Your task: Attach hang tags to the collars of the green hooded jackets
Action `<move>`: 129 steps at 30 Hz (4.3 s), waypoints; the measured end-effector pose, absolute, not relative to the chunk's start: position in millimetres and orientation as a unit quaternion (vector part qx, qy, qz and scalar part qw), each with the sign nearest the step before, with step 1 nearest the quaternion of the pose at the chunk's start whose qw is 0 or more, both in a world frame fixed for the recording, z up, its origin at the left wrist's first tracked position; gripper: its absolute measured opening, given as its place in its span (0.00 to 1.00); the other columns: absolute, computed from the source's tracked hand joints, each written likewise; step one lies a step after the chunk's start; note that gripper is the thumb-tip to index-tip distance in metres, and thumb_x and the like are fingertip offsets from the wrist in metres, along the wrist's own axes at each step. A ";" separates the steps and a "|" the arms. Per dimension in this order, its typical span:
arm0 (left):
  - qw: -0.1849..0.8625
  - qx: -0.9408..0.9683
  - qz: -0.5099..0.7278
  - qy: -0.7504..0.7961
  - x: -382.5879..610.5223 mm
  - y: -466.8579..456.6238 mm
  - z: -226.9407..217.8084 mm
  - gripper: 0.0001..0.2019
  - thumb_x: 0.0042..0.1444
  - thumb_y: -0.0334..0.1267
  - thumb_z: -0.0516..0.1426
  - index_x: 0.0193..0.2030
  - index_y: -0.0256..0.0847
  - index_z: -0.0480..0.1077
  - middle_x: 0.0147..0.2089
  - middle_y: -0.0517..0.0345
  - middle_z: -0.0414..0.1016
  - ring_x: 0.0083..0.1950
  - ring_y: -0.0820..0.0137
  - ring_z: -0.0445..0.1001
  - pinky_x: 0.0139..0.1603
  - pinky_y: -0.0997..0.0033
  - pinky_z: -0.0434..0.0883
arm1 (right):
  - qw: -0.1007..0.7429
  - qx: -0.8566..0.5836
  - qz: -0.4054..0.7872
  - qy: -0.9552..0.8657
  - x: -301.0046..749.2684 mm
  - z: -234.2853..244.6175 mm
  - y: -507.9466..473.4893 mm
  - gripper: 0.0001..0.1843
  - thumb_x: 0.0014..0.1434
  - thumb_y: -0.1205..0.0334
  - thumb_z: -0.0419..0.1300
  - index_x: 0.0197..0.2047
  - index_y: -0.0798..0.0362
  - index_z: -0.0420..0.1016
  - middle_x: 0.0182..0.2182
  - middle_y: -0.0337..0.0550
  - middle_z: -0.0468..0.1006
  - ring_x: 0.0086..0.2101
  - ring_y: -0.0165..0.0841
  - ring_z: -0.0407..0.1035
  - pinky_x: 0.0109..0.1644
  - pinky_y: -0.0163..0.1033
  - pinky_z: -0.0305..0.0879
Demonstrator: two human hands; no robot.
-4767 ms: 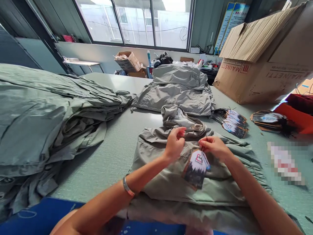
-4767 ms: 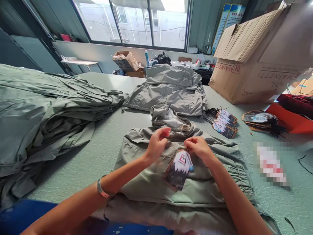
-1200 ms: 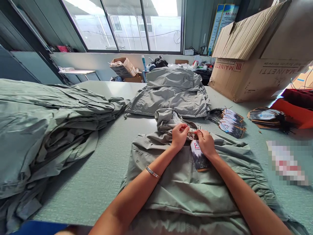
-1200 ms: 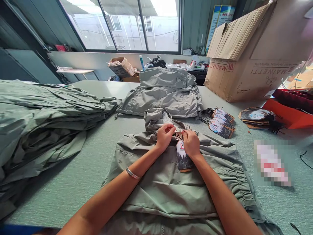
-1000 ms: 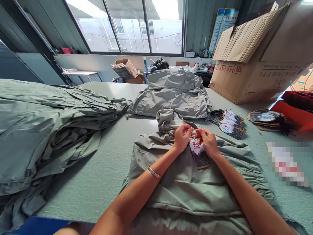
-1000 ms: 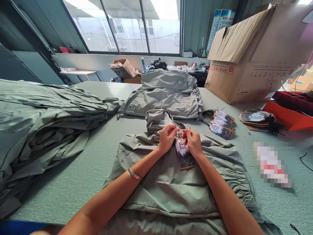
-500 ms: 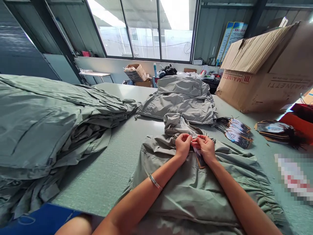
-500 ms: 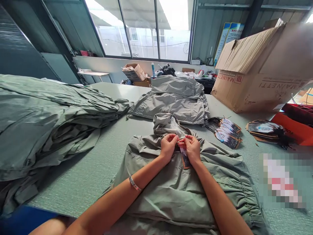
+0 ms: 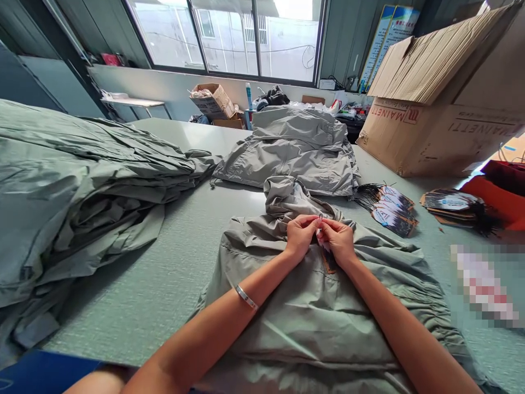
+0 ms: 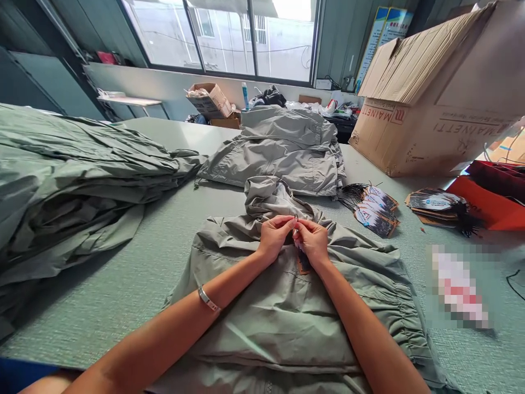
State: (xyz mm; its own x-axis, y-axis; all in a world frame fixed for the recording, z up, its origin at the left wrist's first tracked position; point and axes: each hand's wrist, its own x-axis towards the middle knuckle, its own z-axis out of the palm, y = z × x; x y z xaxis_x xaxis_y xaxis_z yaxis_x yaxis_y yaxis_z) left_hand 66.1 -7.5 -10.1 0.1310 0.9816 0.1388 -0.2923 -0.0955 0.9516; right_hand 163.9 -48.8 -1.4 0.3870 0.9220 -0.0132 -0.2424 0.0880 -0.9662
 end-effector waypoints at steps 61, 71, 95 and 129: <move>0.375 0.669 0.566 0.304 61.5 -17.7 -0.6 0.06 0.56 0.37 0.61 0.32 0.39 0.78 0.31 0.57 0.70 0.32 0.73 0.67 0.33 0.74 0.67 | 0.687 -0.508 0.227 -0.467 172.8 0.7 -52.8 0.11 0.48 0.53 0.67 0.33 0.51 0.83 0.34 0.43 0.73 0.29 0.29 0.64 0.30 0.35 0.62; 0.355 0.680 0.567 0.299 61.4 -17.3 -1.4 0.07 0.57 0.39 0.61 0.32 0.39 0.77 0.30 0.57 0.70 0.32 0.72 0.67 0.33 0.73 0.66 | 0.696 -0.507 0.206 -0.466 172.4 1.2 -53.7 0.11 0.48 0.53 0.68 0.32 0.50 0.84 0.33 0.43 0.72 0.32 0.31 0.66 0.34 0.36 0.63; 0.338 0.697 0.555 0.303 60.8 -15.8 -3.6 0.08 0.56 0.41 0.62 0.36 0.40 0.79 0.33 0.55 0.71 0.34 0.71 0.68 0.34 0.72 0.67 | 0.699 -0.508 0.200 -0.461 171.8 6.4 -55.6 0.10 0.49 0.52 0.67 0.30 0.50 0.83 0.32 0.42 0.72 0.32 0.32 0.66 0.33 0.37 0.65; 0.206 0.764 0.535 0.295 67.3 -10.5 -2.0 0.07 0.58 0.41 0.60 0.33 0.50 0.80 0.33 0.54 0.75 0.41 0.61 0.70 0.42 0.56 0.73 | 0.801 -0.391 0.316 -0.325 181.5 52.4 -76.9 0.12 0.40 0.58 0.74 0.22 0.54 0.78 0.23 0.33 0.64 0.22 0.21 0.55 0.23 0.33 0.50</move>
State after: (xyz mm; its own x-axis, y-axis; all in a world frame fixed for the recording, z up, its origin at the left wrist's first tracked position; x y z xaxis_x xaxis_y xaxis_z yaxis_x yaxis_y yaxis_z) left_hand 67.3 -10.5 -2.0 0.2522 0.6715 0.6968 0.2307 -0.7410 0.6306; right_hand 181.5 -76.9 52.4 0.5893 0.7601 0.2739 -0.2521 0.4950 -0.8315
